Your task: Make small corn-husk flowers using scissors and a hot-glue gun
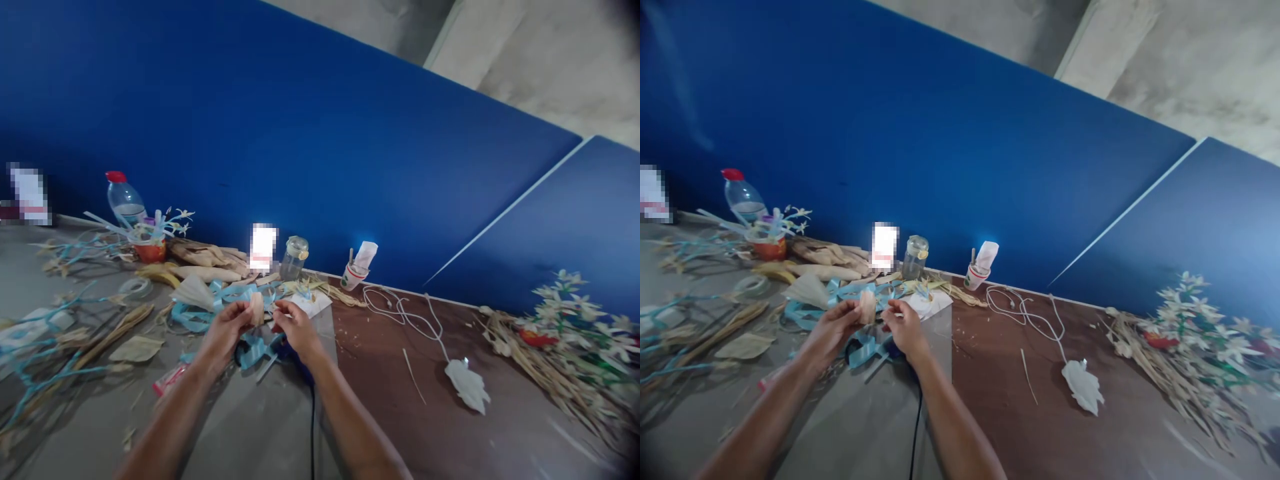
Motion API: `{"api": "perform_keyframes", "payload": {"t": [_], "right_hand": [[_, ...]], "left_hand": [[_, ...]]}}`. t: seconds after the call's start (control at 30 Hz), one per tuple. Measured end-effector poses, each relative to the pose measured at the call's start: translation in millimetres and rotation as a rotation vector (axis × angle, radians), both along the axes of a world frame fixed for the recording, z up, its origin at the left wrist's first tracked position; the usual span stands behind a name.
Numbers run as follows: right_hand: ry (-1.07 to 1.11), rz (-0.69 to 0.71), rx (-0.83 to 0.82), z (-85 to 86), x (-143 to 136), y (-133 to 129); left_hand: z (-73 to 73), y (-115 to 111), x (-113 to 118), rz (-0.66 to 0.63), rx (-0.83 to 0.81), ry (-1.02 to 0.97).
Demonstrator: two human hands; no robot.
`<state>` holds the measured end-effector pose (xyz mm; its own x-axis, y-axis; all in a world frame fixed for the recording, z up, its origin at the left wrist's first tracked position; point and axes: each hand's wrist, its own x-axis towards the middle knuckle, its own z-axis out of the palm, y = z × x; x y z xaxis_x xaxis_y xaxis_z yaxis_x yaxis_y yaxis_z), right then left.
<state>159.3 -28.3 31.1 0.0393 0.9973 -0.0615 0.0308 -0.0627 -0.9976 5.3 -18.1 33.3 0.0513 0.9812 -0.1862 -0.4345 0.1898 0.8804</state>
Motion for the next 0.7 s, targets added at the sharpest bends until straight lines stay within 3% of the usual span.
{"api": "perform_keyframes", "payload": {"t": [0.13,0.3,0.43,0.57,0.7], "right_hand": [[0.042,0.084,-0.057,1.5,-12,-1],[0.04,0.011,-0.033,-7.2,-17,0],[-0.064,0.029,0.013,-9.7,-15,-3],[-0.065,0.07,0.041,-9.2,-10,-7],[0.033,0.001,-0.011,-9.8,-2,-9]], "left_hand": [[-7.6,-1,3,-0.111,0.036,-0.049],[-16.1,-4,7,-0.174,0.016,-0.075],[-24.3,-2,6,-0.222,0.028,-0.042],[-29.5,0,4,-0.221,0.085,0.063],[-27.3,-3,4,-0.152,0.058,0.075]]}}
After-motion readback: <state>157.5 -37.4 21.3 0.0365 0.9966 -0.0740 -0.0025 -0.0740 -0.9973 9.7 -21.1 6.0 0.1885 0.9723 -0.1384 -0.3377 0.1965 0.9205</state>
